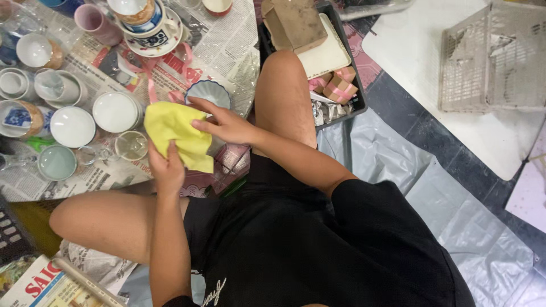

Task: The person sits cross-legged and wipes various small ceramic bowls and cups with a yellow cloth. They handle items one at a time, wiping the exterior and interior surfaces, then placing them back on the table.

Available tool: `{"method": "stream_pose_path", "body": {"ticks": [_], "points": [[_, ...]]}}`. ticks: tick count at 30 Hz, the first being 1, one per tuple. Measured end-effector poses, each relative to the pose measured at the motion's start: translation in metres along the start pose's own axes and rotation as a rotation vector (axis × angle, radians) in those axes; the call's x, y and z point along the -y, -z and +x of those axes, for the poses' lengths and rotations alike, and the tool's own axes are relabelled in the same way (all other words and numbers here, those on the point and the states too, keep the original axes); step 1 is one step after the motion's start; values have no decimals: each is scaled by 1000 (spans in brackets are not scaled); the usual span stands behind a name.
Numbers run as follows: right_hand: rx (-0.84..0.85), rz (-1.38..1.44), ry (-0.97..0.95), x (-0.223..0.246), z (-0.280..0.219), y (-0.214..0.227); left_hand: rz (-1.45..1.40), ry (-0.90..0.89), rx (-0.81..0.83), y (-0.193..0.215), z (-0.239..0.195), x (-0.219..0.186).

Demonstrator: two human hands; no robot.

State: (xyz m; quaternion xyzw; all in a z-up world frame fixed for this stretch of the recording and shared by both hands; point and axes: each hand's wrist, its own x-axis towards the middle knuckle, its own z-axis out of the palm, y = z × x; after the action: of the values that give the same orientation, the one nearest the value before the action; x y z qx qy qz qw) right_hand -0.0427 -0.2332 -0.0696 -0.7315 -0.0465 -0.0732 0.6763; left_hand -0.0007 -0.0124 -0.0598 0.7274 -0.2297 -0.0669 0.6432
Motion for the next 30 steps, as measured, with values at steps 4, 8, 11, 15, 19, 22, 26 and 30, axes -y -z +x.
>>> {"method": "stream_pose_path", "body": {"ticks": [4,8,11,15,19,22,26,30], "points": [[96,-257,-205,0,5,4,205,-64,31,-5,-1,-17],[44,-345,-107,14,8,7,260,-61,-16,-1,1,-26],[23,-403,-126,31,8,8,317,-68,-77,1,2,-25],[59,-435,-255,34,5,2,320,-45,-155,4,5,-25],[167,86,-55,19,2,5,314,-165,-253,14,9,-30],[200,339,-16,17,6,6,461,-192,-199,20,8,-34],[141,440,-17,21,10,-2,557,-256,-84,15,5,-38],[94,-318,-26,25,2,-10,389,-265,-108,10,5,-45]]}}
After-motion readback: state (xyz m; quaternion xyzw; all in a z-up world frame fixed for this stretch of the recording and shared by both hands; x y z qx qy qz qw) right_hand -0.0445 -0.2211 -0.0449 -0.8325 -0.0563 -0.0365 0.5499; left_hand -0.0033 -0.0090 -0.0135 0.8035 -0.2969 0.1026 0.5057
